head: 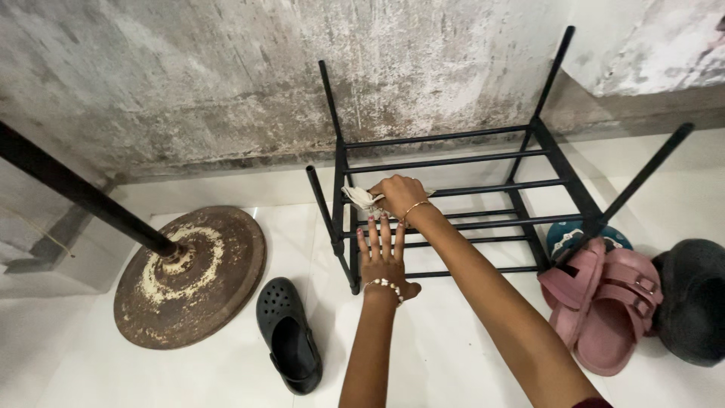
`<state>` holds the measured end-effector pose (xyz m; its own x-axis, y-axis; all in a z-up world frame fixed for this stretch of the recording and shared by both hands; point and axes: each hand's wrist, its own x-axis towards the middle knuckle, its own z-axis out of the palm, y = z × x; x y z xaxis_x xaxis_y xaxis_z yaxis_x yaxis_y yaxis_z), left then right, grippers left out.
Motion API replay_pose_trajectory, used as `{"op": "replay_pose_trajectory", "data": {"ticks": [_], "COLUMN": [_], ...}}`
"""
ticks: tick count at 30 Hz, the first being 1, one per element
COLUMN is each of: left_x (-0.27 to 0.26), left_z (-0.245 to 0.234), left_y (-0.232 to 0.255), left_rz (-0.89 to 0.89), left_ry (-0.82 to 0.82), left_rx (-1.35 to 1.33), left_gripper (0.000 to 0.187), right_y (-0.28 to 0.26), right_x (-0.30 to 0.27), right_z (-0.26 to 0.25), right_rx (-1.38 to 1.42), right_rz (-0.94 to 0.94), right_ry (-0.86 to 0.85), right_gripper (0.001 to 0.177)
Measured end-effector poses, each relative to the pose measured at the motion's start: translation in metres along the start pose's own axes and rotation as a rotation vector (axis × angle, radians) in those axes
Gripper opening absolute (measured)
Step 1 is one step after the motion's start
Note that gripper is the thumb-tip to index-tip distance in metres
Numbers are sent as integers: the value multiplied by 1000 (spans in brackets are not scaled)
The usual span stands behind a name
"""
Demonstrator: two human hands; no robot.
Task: The person wipes the bars of a black metal shoe rack with a white cloth. They systematically clean the horizontal and vertical bars of the rack, which is positioned against a wall.
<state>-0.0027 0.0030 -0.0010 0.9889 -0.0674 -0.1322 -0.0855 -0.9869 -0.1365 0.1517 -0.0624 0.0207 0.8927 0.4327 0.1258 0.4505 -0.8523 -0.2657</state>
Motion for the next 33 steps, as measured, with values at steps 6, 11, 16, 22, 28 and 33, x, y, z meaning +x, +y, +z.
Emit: {"op": "replay_pose_trajectory", "data": {"ticks": [6,11,16,22,28,33], "left_x": [-5,-13,-15,-22,-22,-16], "left_z": [1,3,18,16,5,-5], "left_y": [-7,-15,-30,-17,-6,-3], "left_rz": [66,112,168,6,-88,-121], "left_ry": [65,140,352,350,204,18], "left_rx": [3,-42,-40,-99,-55,17], "left_gripper": [139,136,133,130,141,151], "right_y": [36,62,82,106,145,171], "right_x": [-20,-33,-48,-65,-82,-97], "right_z": [-3,-9,-20,-34,-43,-51], "right_rx": [23,-52,-109,-158,-141,-132], "right_rz": [-32,-6,48,82,87,79], "right_ry": [108,129,99,106,153,210], "right_gripper": [34,33,35,36,33,34]}}
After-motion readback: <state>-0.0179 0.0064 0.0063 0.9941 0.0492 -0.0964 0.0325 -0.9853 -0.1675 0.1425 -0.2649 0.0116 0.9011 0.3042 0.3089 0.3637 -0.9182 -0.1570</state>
